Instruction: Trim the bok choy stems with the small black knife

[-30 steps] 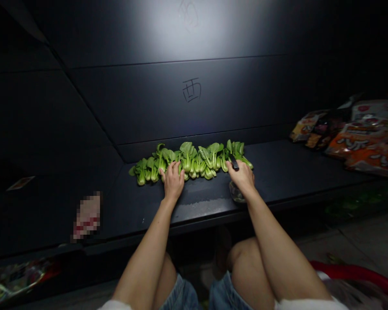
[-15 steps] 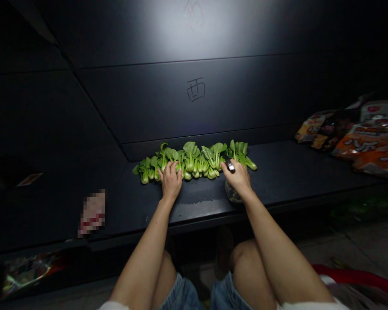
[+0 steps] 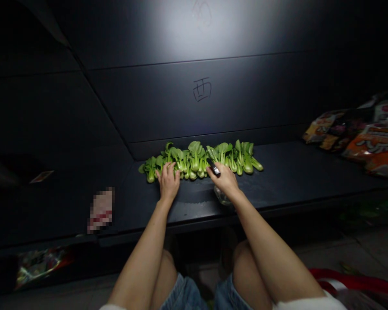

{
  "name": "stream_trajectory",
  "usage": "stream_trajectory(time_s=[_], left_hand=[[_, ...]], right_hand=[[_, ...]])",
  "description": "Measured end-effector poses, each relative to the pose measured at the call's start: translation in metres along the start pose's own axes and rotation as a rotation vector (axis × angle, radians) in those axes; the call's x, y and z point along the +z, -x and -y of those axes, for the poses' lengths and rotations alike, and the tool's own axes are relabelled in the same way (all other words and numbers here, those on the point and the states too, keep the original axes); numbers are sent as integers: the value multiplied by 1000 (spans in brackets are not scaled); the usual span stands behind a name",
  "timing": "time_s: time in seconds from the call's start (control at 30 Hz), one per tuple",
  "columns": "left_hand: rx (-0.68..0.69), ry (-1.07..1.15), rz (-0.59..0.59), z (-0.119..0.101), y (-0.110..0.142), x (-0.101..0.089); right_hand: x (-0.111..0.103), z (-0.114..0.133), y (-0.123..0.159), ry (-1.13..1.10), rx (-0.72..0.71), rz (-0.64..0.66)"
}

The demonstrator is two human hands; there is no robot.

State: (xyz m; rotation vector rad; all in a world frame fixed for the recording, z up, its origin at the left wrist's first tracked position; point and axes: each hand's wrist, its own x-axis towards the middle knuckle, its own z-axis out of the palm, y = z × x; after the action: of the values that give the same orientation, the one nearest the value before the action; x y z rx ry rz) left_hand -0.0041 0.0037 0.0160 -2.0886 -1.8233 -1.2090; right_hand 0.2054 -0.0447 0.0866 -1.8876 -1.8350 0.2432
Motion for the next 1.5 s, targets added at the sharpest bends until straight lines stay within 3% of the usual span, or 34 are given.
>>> stream_trajectory(time_s=[0.7,1.17,1.37,1.5], left_hand=[[-148,-24,-15,32,4,-10],[-162,-28,6,32,12,-11],[-151,-60,10,32,14,-19],[-214,-39,-4,38,13,-21]], right_hand=[[25,44,0,-5,-126,98],[31,53,1,-18,-162,115],[29,58,-2,-27,-196,125],[30,61,-3,-40,-186,118]])
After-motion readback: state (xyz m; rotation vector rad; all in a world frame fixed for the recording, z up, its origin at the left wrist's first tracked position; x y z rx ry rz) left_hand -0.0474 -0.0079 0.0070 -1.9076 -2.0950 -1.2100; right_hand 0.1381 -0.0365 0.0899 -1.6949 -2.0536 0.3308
